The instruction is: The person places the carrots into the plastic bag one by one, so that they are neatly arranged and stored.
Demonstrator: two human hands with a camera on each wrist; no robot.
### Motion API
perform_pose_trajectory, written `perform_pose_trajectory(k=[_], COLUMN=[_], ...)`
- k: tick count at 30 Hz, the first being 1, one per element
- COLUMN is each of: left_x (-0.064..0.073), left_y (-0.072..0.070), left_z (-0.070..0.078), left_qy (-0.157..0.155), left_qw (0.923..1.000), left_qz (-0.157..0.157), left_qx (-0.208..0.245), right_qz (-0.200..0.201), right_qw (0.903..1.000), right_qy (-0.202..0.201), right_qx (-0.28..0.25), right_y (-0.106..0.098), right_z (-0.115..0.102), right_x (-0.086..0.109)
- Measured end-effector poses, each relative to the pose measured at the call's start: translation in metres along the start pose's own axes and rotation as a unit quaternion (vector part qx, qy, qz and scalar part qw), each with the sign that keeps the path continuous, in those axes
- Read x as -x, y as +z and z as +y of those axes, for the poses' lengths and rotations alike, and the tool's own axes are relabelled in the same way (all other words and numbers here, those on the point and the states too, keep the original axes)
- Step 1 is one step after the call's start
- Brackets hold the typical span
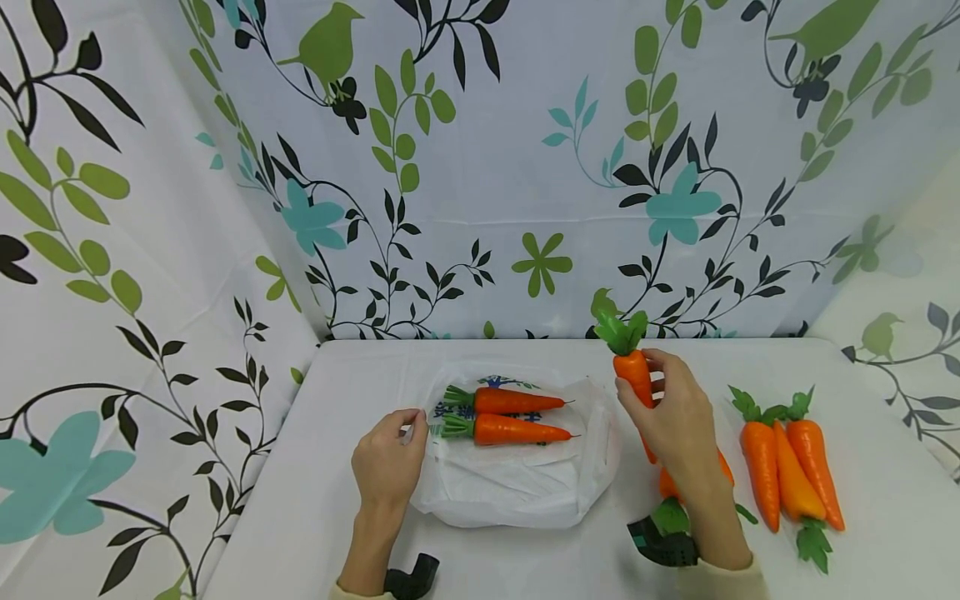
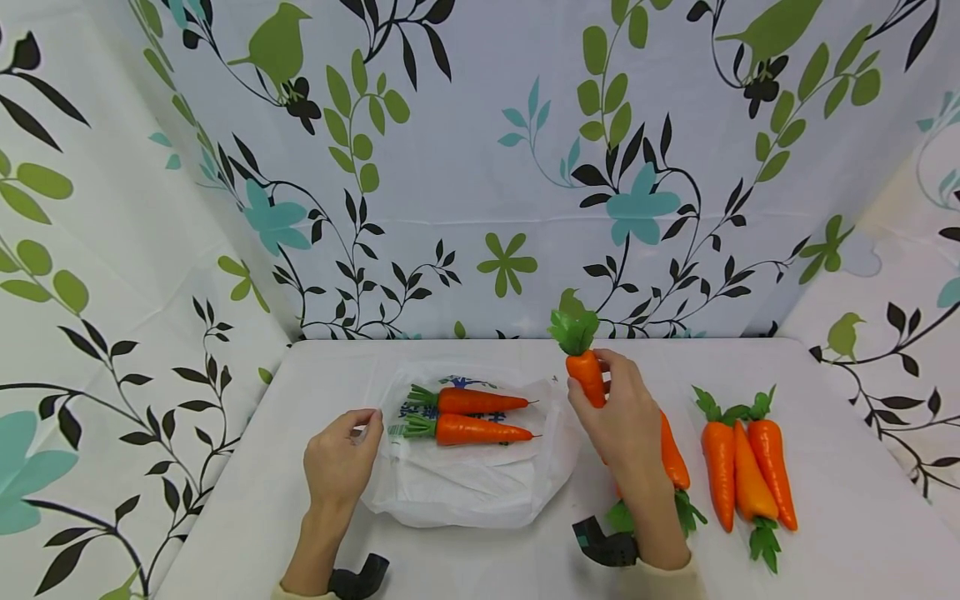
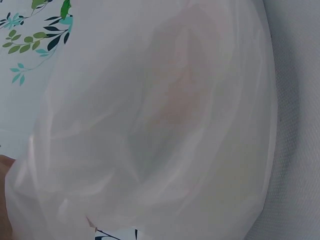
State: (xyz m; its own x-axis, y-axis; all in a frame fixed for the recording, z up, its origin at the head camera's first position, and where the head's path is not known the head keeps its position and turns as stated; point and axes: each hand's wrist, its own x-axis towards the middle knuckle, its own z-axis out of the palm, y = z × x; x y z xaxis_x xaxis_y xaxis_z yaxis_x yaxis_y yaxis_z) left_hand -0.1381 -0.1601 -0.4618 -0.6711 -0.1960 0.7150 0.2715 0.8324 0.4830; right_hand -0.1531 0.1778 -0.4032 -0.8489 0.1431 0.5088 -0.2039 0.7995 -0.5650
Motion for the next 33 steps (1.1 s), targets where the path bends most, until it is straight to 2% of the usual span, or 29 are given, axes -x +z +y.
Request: perform_pose_trajectory(k=[5, 18, 24, 33], left_x=[0.000, 0.000, 0.000, -0.001], left_y=[0.000, 0.000, -0.001, -0.002], left_z=[0.000, 0.000, 0.001, 0.003], left_qy=[0.000, -0.011, -0.016, -0.015], left_qw=[1.0000, 0.9999, 0.9998, 0.9998], left_qz=[0.000, -0.007, -0.013, -0.010], left_qx=[0.002, -0.005, -0.006, -0.006], right_qz=[0.015, -0.007, -0.012, -0.043], right_qw=[0.9992, 0.9956, 0.9912, 0.9816], right_qy=[-0.031, -0.083, -0.123, -0.171], right_qx=[-0.023, -0.043, -0.048, -0.073], right_y=[-0.001, 0.002, 0.007, 0.016], right_z=[-0.008, -0.027, -0.034, -0.048], right_x=[0.001, 0.009, 0.012, 0.019])
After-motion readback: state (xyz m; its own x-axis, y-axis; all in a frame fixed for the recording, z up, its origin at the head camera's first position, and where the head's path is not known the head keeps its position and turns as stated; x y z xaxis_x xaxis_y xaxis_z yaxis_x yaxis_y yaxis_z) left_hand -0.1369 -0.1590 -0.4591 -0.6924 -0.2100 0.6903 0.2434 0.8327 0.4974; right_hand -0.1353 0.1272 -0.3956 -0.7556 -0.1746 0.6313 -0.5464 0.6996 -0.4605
